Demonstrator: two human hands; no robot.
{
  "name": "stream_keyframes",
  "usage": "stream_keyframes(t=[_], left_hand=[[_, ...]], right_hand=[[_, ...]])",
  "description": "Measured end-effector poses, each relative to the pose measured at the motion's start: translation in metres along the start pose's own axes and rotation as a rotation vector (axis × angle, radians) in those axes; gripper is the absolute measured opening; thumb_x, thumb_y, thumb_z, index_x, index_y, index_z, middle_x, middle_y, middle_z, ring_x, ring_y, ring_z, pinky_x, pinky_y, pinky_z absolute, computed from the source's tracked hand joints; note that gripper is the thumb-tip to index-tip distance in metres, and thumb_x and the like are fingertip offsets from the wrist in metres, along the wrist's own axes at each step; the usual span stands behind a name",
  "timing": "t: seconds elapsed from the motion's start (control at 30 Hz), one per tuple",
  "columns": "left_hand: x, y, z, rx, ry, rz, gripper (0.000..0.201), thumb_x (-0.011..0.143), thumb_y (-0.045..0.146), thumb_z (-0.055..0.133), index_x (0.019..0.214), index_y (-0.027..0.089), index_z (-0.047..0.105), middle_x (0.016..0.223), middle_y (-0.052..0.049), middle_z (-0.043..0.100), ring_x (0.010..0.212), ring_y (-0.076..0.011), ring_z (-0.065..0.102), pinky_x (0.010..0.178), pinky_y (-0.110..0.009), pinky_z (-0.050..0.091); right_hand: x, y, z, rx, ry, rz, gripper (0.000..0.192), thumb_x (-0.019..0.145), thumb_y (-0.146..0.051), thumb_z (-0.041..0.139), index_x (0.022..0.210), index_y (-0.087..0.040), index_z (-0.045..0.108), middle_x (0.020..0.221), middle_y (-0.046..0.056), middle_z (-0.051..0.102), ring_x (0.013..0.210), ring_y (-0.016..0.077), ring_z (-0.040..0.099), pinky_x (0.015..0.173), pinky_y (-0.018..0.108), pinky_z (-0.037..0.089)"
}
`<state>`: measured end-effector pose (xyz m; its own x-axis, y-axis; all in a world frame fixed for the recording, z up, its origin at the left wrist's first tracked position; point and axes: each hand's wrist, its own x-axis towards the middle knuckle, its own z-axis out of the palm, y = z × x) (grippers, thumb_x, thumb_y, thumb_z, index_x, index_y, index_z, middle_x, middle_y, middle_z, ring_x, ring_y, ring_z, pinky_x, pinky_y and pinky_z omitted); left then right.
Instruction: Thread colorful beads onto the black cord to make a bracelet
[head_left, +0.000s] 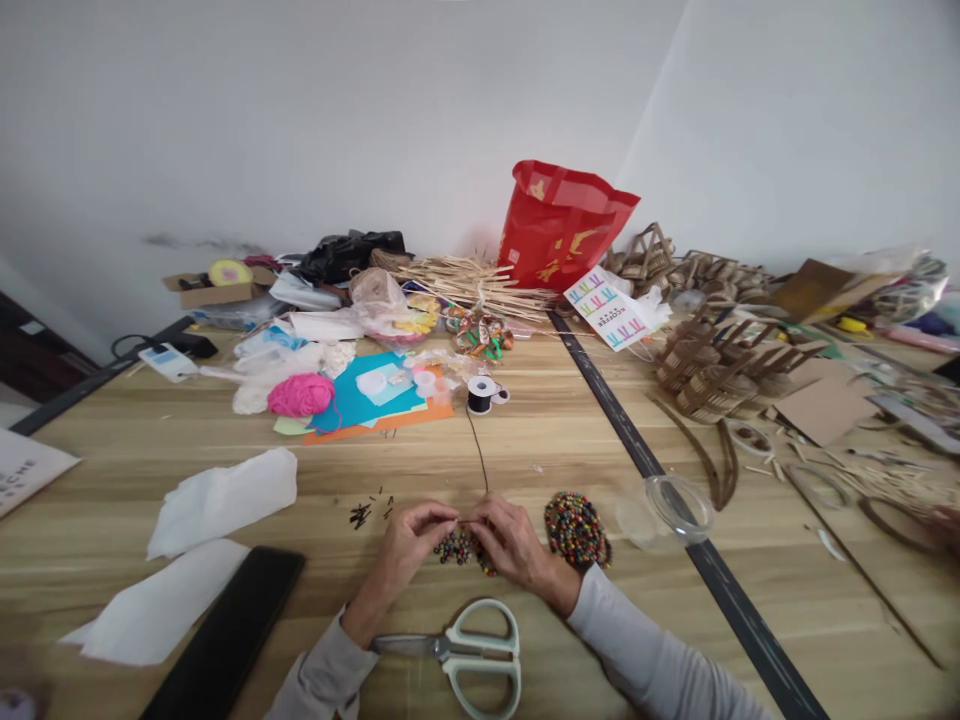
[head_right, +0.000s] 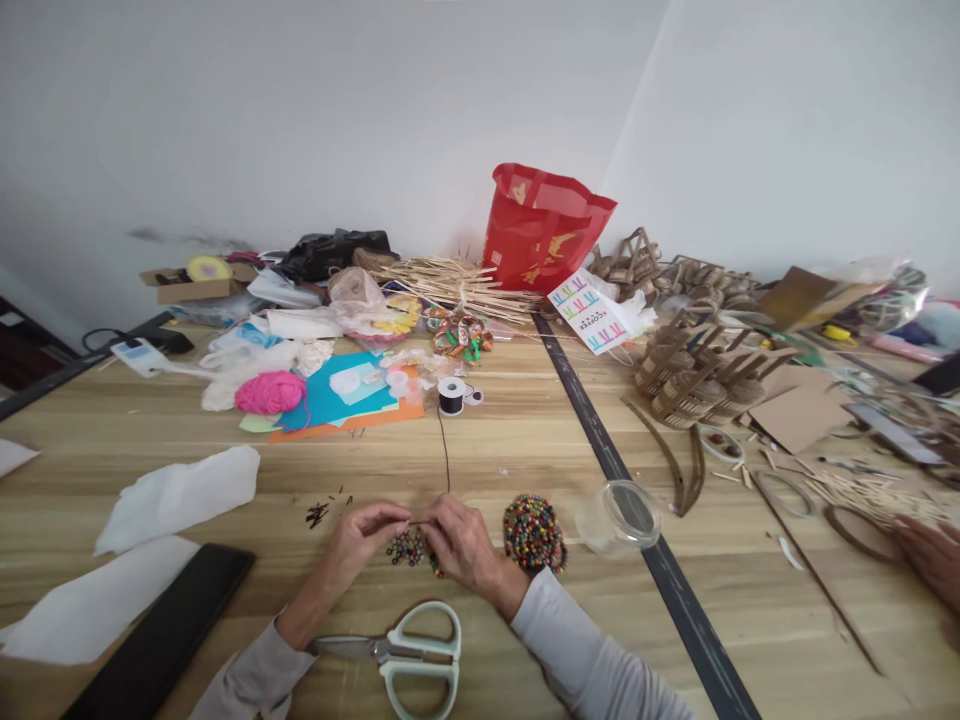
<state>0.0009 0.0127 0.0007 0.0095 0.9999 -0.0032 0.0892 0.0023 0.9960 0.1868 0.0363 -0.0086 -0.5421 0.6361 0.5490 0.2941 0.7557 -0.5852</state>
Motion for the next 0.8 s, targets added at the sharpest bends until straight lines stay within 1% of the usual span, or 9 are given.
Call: stream_keyframes(t=[0.17,0.43,0.57,0.8], left_hand=[[-0.0004,0.0005,0.0006,-0.018,-0.013,-0.017,0.016,0.064,0.028,0.071,0.073,0.015,0.073,0.074,-0.007,0.075,0.07,-0.0202,0.067,0.07,-0.03,0.055],[-0.002,0.0016,0.0027,0.025,-0.023,0.029,0.013,0.066,0.027,0.069,0.071,0.015,0.072,0.071,-0.006,0.074,0.068,-0.0195,0.066,0.067,-0.029,0.053],[-0.0018,0.0006,0.0029,0.024,-0.01,0.054,0.011,0.067,0.025,0.069,0.07,0.016,0.072,0.071,-0.006,0.073,0.067,-0.0186,0.065,0.067,-0.028,0.053],[-0.0011,-0.0026,0.0027,-0.008,-0.032,0.009,0.011,0.065,0.024,0.069,0.071,0.015,0.071,0.069,-0.005,0.073,0.066,-0.0184,0.065,0.065,-0.028,0.053]], right_hand=[[0.0009,-0.0036,-0.0023,0.013,-0.007,-0.006,0.013,0.093,-0.019,0.042,0.087,-0.018,0.053,0.075,0.004,0.057,0.07,0.0154,0.052,0.061,0.025,0.041],[-0.0014,-0.0039,-0.0019,0.007,-0.004,-0.028,0.012,0.093,-0.019,0.041,0.086,-0.018,0.051,0.075,0.004,0.056,0.068,0.015,0.051,0.06,0.025,0.04],[-0.0022,-0.0038,-0.0015,-0.011,-0.004,-0.019,0.012,0.093,-0.019,0.041,0.086,-0.019,0.051,0.075,0.004,0.055,0.069,0.0153,0.051,0.062,0.026,0.04],[-0.0024,-0.0045,-0.0012,-0.036,0.0,-0.008,0.012,0.093,-0.02,0.041,0.085,-0.018,0.05,0.074,0.004,0.055,0.068,0.0154,0.051,0.06,0.025,0.039]])
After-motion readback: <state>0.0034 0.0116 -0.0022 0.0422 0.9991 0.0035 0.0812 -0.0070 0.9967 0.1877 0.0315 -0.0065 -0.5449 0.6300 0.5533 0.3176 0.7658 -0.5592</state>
